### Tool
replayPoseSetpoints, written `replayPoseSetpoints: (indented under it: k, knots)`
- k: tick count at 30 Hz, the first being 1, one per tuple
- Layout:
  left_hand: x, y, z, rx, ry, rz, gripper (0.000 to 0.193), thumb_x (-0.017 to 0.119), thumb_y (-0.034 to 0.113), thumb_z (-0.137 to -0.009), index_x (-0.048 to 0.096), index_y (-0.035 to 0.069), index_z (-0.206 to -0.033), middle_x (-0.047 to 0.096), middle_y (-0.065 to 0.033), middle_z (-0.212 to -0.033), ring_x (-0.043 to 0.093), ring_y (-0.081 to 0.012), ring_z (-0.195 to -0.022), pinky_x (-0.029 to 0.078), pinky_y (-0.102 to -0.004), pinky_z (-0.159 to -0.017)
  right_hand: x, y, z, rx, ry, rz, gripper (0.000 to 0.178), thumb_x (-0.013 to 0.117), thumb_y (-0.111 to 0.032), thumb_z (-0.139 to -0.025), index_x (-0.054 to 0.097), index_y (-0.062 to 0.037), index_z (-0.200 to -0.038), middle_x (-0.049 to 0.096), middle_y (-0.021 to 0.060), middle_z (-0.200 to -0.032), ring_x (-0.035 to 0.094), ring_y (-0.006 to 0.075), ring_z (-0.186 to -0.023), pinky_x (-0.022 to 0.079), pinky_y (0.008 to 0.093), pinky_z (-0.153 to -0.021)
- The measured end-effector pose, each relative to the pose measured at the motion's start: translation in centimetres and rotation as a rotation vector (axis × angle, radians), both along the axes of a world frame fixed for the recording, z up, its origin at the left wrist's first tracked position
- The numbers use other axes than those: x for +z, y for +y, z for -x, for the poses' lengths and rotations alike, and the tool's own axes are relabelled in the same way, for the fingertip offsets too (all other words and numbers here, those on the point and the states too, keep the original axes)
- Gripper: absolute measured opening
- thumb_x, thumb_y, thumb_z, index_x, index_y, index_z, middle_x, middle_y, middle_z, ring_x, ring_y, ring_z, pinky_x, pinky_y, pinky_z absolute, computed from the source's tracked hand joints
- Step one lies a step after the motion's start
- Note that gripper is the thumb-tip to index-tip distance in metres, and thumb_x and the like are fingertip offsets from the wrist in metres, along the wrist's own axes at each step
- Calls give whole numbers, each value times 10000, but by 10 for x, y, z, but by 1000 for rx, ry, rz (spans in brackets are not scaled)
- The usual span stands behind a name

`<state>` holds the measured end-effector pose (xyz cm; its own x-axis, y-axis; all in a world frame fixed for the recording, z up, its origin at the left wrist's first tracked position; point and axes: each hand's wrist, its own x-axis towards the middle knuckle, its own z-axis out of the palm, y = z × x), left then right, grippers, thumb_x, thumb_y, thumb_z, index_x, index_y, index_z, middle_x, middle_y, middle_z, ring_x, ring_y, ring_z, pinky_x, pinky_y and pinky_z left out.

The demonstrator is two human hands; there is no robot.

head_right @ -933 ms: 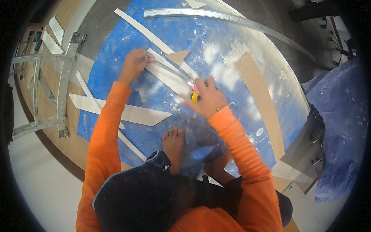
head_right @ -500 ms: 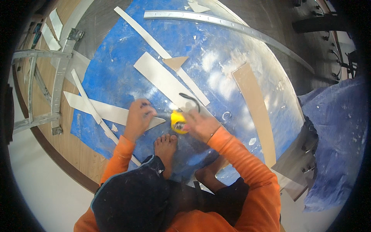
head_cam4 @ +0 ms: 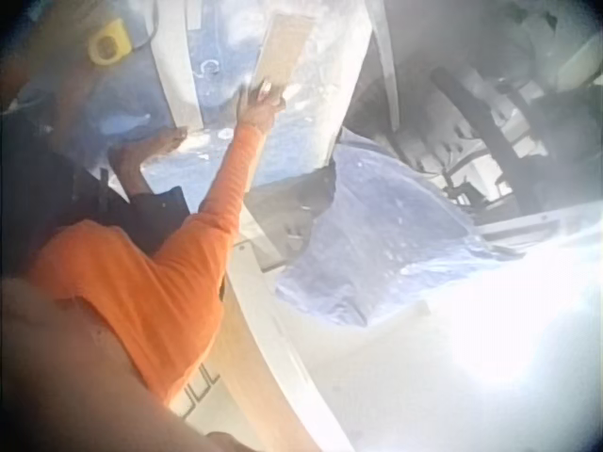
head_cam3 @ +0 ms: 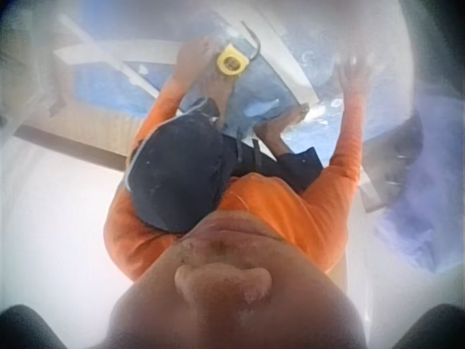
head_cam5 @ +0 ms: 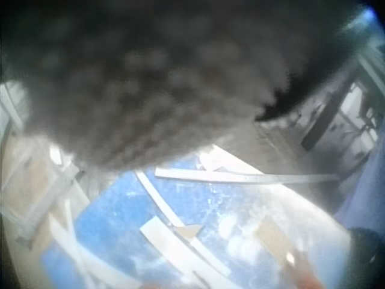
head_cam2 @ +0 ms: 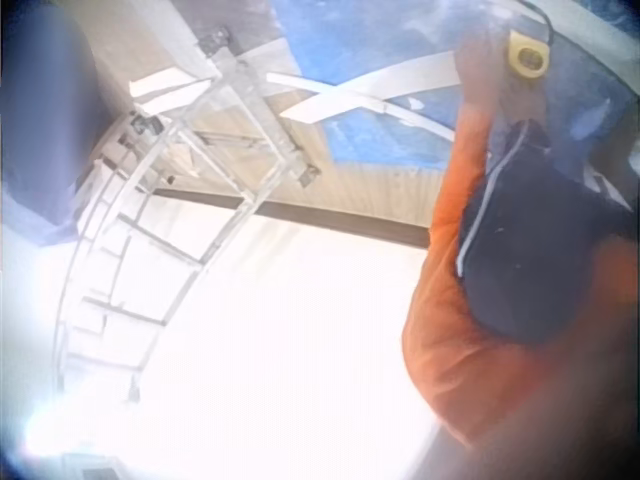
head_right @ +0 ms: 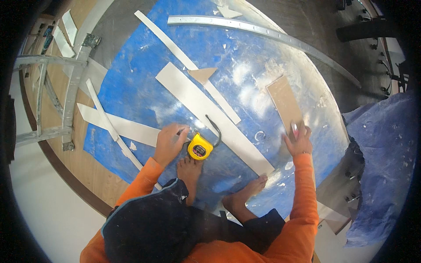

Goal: The person measures and cuts white planks using a tape measure, utility knife, and straightedge. They mark measurements, score the material, and snap the planks to separate them into smaller pieces.

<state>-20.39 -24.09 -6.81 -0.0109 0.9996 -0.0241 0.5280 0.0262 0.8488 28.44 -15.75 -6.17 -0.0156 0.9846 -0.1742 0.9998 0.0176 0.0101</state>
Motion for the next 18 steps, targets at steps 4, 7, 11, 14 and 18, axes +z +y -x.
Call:
replayPoseSetpoints:
  k: [4, 7, 11, 14, 18]
  knots:
    - [0, 47, -24, 78, -60, -166, 80, 700, 79, -923, 718, 20, -973, 686, -115, -928, 651, -306, -882, 504, -379, -774, -3, -6, -42, -29, -56, 187, 1021, 835, -488, -772, 325, -125, -1578, 463, 211, -1429, 669, 444, -1075, 591, 503, -829]
    - [-9, 82, -53, 57, -103, -274, 126, 705, 98, -927, 716, 21, -1026, 680, -133, -1013, 653, -283, -912, 511, -367, -792, -10, -3, -46, 1, 15, 149, 1057, 863, -436, -745, 305, -179, -1604, 480, 218, -1410, 654, 439, -1111, 582, 491, -867]
    - [-10, 115, -92, 75, -359, -56, 295, 716, 192, -953, 669, 21, -1189, 659, -141, -1181, 664, -234, -998, 524, -331, -838, -2, 10, -45, 1, 109, 199, 1044, 901, -398, -691, 384, -226, -1582, 545, 216, -1337, 651, 416, -1118, 568, 463, -913]
    - [-18, 120, -114, 159, -596, 179, 498, 702, 279, -980, 537, 18, -1371, 640, -187, -1246, 670, -262, -1058, 548, -364, -846, 14, 16, -26, 78, 185, 250, 988, 916, -389, -659, 481, -221, -1531, 584, 197, -1280, 663, 379, -1100, 573, 446, -903]
    - [4, 104, -109, 348, -986, 411, 627, 702, 332, -989, 396, 55, -1461, 618, -142, -1291, 661, -220, -1115, 570, -372, -889, 61, 27, 86, 129, 279, 376, 929, 918, -387, -649, 548, -227, -1486, 593, 167, -1249, 679, 340, -1049, 589, 434, -836]
